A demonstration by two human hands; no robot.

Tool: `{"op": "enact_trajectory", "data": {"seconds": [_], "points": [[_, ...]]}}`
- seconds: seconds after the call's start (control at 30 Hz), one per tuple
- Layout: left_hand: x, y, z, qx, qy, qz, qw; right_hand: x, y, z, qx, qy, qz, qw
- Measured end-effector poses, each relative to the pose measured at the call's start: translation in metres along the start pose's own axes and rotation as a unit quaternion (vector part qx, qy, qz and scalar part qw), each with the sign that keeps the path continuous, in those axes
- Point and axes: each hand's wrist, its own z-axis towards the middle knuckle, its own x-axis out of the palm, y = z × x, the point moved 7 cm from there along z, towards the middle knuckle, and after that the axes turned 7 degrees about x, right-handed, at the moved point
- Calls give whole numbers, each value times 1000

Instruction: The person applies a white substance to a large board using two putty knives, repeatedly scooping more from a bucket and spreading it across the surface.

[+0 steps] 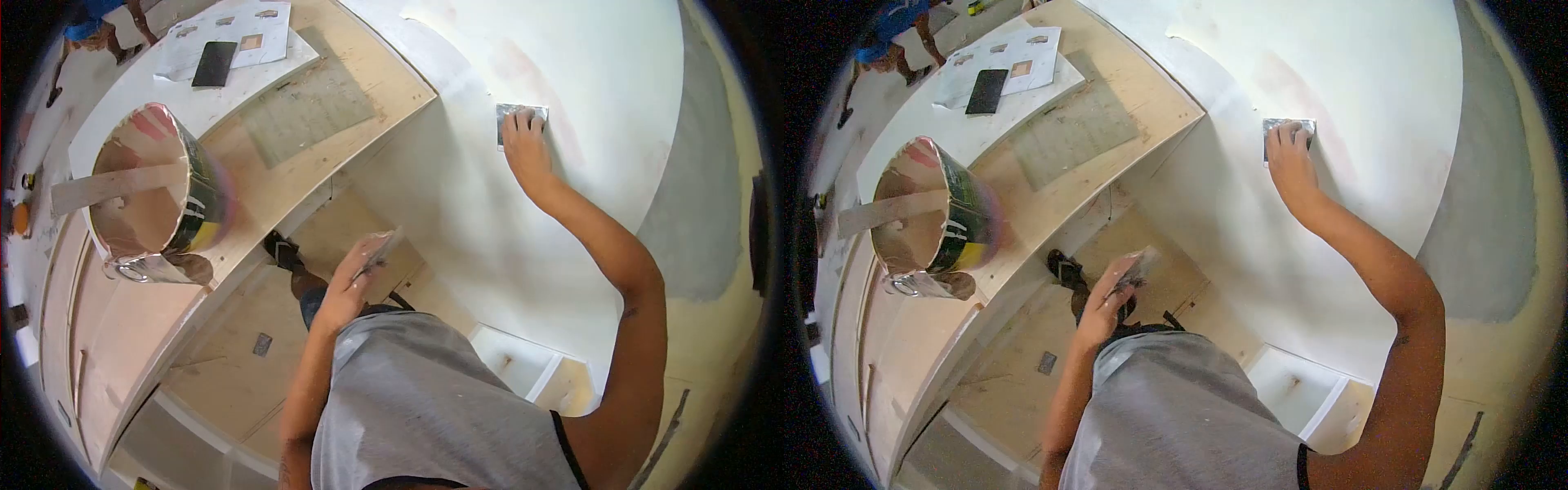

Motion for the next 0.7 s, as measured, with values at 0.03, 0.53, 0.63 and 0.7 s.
{"op": "enact_trajectory", "data": {"seconds": [0.03,0.53,0.63,0.7], "points": [[6,-6,0,-1,4,4,1000,2,4,-6,2,18,18,1000],[46,-1,64,-214,-161,-533,803,-182,-26,-101,-63,-199,829,518],[29,-26,62,-169,-97,-478,857,-152,0,-78,6,-173,818,549],[15,-41,54,-144,-80,-432,887,-127,6,-36,-103,-137,691,702]]}}
